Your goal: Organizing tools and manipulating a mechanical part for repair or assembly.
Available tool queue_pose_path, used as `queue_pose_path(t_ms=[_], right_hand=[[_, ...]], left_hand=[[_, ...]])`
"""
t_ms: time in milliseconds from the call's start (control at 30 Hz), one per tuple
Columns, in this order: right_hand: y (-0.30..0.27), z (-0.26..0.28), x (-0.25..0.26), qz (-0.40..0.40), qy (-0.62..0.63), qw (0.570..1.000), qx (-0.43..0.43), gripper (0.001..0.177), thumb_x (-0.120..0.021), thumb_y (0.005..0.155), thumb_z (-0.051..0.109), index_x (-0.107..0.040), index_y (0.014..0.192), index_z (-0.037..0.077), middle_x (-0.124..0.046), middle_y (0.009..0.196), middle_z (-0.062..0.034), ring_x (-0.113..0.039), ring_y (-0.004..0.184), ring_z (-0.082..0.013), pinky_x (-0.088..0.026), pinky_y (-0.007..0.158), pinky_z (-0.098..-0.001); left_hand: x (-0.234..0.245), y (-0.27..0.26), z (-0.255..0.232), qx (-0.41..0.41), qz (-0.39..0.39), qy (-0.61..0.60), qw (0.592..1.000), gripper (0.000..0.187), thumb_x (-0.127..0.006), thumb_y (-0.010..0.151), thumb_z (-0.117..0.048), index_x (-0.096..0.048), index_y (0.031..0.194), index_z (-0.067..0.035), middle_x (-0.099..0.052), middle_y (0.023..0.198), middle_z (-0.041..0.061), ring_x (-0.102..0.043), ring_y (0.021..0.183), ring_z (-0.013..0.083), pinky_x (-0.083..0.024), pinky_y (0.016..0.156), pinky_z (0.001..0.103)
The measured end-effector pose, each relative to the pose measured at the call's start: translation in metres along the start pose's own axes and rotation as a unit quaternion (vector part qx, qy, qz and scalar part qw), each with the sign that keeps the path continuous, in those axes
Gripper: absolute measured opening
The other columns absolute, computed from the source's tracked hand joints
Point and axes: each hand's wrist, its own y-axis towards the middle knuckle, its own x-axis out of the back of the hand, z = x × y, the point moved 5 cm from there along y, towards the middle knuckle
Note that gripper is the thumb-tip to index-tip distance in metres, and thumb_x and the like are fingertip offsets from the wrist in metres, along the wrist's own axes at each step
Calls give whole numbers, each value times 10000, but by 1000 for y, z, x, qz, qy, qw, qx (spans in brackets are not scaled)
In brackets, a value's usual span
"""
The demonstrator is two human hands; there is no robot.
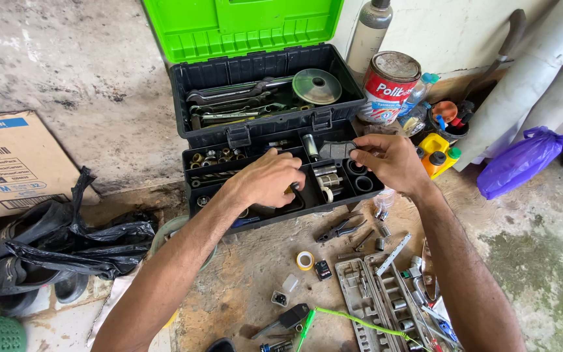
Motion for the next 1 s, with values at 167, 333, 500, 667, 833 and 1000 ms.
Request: queue_pose_path(t_ms=[167, 333, 500, 667, 833, 1000], right_hand=[[1, -7, 2, 2, 12, 1000, 26, 282, -760, 923, 210, -767, 1138, 29, -772, 800, -38, -665, 689, -56, -530, 606, -236], [0, -8, 9, 2, 34, 999, -4, 289, -755, 926, 199, -749, 1155, 22, -765, 781, -30, -648, 655, -60, -534, 588, -230], [1, -15, 13, -5, 75, 997, -23, 278, -744, 922, 169, -763, 1156, 20, -735, 766, -21, -585, 625, -53, -494, 541, -226], [3, -21, 12, -11, 105, 994, -26, 300, -754, 919, 163, -747, 1176, 9, -736, 781, -29, -601, 636, -52, -506, 560, -219], [5, -20, 8, -14, 115, 993, -22, 295, -748, 928, 155, -748, 1185, 11, -738, 796, -37, -610, 660, -64, -515, 582, -228], [12, -20, -2, 4, 117, 993, 1, 284, -735, 936, 149, -738, 1176, -2, -761, 840, -34, -674, 728, -65, -550, 633, -225]], left_hand=[[-21, 11, 10, -28, -44, 0, 999, 244, -874, 774, -293, -821, 994, -202, -694, 897, -7, -582, 962, 167, -449, 917, 407], [-25, 16, 14, -58, -76, 20, 995, 224, -864, 790, -308, -826, 989, -211, -701, 892, -29, -578, 902, 136, -456, 827, 378], [-3, 13, 13, -133, -242, 10, 961, 224, -854, 813, -309, -815, 1003, -197, -715, 872, -54, -546, 803, 117, -430, 725, 331], [15, 11, 31, -117, -372, 58, 919, 149, -824, 916, -301, -808, 1015, -190, -694, 822, -44, -532, 755, 119, -410, 700, 324], [48, -13, 50, -7, -460, 123, 879, 180, -833, 931, -299, -803, 970, -127, -674, 770, -14, -530, 704, 141, -397, 689, 355], [52, -38, 65, 104, -451, 170, 870, 201, -804, 866, -245, -730, 758, -92, -653, 710, 13, -569, 709, 175, -410, 763, 400]])
